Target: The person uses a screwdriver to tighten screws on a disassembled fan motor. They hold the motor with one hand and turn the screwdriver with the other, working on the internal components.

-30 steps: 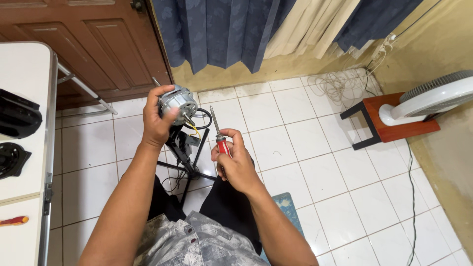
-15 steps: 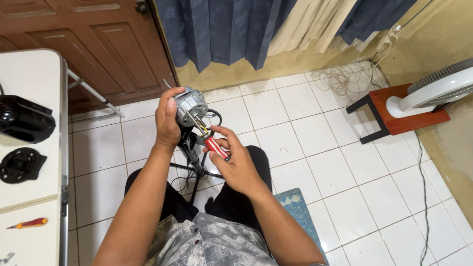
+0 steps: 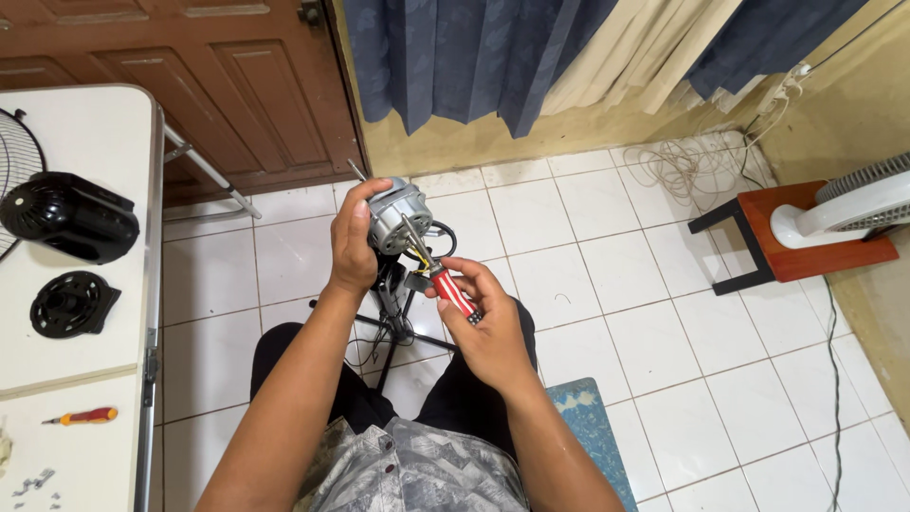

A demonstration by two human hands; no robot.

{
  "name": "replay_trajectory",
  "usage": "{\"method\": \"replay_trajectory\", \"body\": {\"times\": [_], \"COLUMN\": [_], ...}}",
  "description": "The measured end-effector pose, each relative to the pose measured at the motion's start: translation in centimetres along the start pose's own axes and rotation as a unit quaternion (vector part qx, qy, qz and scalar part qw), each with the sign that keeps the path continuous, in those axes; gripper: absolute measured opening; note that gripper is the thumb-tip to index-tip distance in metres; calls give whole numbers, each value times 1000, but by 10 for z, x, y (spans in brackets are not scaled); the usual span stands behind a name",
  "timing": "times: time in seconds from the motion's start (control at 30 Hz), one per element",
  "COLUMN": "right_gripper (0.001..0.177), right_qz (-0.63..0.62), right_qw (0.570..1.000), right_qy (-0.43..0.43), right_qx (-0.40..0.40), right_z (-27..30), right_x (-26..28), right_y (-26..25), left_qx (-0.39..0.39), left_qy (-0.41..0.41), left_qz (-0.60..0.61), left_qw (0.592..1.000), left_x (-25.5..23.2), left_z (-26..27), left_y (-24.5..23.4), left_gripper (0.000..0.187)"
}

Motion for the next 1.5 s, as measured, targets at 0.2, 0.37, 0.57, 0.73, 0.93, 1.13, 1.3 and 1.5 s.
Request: {"method": "replay_trajectory", "body": {"times": [0.2,0.37,0.57,0.73,0.93,1.13,1.3,1.5], "right_gripper": [44,42,41,41,42,40,40,39], "right_qz": [55,68,68,89,96,128,152,194], "right_qw": [998,998,997,996,995,990,988,981], "right_qy": [-27,-3,-27,-29,-26,-49,-26,-3], "right_qx": [3,3,8,-2,-1,-14,-20,-9], "right_z": [0,-7,-6,-4,0,8,12,8], "right_x": [14,20,17,13,20,29,42,49], "right_y": [-1,1,4,6,8,10,10,5], "left_qx": [-1,4,-1,-10,3,7,7,17], "left_qy": [7,-3,8,0,35,16,28,1], "left_qz": [26,35,5,-18,-21,15,-15,32], "left_qw": [1000,999,1000,1000,999,1000,999,999], "left_x": [4,5,2,1,3,2,-3,-5], "left_z": [1,1,4,5,7,13,14,14], "left_y": [-2,-2,0,-1,-3,-4,-4,0], "left_gripper": [49,51,50,48,47,47,47,47]}}
Point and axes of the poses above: each hand's wrist, its own z-axis away from the middle knuckle, its own y-axis out of the palm, x = y × z, the point moved 2 cm from there along -z, towards the middle knuckle, and after that the axes turned 15 degrees about z, right-handed, at the moved point
